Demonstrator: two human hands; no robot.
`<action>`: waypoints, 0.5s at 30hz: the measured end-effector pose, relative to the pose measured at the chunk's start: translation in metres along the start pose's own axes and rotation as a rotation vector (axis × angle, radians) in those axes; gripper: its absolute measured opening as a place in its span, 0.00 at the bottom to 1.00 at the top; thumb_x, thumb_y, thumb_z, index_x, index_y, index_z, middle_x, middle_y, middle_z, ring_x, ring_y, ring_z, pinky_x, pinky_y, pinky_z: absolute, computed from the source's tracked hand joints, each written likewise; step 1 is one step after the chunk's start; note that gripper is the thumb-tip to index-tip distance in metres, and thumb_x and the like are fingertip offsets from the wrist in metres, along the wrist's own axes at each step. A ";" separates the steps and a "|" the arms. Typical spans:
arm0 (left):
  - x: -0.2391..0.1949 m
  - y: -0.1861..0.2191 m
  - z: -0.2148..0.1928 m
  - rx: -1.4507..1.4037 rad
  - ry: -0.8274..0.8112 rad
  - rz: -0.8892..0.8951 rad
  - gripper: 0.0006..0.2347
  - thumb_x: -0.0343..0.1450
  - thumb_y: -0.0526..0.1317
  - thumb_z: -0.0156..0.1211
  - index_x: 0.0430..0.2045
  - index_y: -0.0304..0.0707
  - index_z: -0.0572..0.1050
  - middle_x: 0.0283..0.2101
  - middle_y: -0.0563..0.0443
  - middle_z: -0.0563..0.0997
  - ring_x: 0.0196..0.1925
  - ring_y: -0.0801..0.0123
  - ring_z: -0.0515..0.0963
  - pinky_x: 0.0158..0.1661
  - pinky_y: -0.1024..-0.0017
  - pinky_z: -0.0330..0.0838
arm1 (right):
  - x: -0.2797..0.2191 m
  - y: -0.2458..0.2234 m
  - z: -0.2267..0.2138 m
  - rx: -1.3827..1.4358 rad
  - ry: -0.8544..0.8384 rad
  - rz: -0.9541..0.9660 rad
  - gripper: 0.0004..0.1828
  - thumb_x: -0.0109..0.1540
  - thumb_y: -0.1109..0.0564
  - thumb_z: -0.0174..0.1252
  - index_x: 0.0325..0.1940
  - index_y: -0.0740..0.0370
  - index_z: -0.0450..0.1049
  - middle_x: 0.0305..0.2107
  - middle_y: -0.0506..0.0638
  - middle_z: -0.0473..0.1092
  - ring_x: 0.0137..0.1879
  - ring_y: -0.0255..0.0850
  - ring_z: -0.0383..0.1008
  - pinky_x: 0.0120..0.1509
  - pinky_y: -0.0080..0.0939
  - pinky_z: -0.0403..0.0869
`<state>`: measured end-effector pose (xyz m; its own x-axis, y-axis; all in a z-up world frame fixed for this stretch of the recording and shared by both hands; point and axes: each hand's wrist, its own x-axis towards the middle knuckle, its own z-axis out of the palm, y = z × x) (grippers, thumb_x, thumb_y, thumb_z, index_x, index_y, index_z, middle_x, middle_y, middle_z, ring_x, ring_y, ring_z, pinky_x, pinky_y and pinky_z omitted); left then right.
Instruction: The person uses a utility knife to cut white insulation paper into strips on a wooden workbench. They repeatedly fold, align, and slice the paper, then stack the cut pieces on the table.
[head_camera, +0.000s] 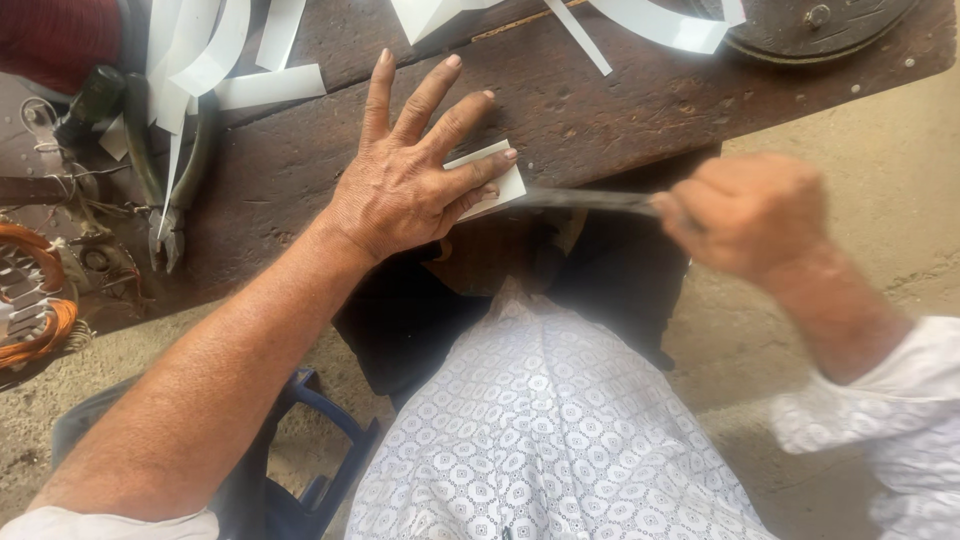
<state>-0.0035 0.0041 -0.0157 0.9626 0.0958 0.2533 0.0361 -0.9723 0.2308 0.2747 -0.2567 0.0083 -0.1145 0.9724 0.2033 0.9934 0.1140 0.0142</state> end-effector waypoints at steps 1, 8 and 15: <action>0.000 0.000 0.001 0.002 -0.004 0.002 0.09 0.78 0.53 0.64 0.52 0.70 0.81 0.72 0.53 0.68 0.80 0.54 0.51 0.75 0.38 0.26 | 0.008 -0.014 0.004 0.003 0.016 0.002 0.25 0.67 0.45 0.61 0.16 0.52 0.69 0.09 0.42 0.60 0.13 0.31 0.53 0.17 0.35 0.53; 0.008 0.007 -0.014 0.034 -0.061 0.012 0.14 0.75 0.56 0.64 0.55 0.69 0.79 0.71 0.51 0.69 0.79 0.53 0.53 0.74 0.39 0.29 | 0.087 -0.164 -0.017 0.481 0.136 -0.255 0.16 0.62 0.49 0.61 0.20 0.50 0.72 0.14 0.41 0.64 0.21 0.34 0.65 0.28 0.41 0.66; 0.006 0.015 -0.033 -0.024 -0.132 -0.107 0.36 0.59 0.63 0.69 0.63 0.58 0.71 0.62 0.41 0.73 0.63 0.46 0.67 0.62 0.48 0.59 | 0.069 -0.115 -0.022 0.718 0.063 -0.294 0.20 0.63 0.50 0.62 0.18 0.55 0.72 0.12 0.43 0.64 0.18 0.34 0.62 0.23 0.39 0.63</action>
<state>-0.0060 -0.0026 0.0203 0.9806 0.1679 0.1012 0.1349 -0.9525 0.2729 0.1523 -0.2072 0.0420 -0.3500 0.8708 0.3453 0.6704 0.4903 -0.5570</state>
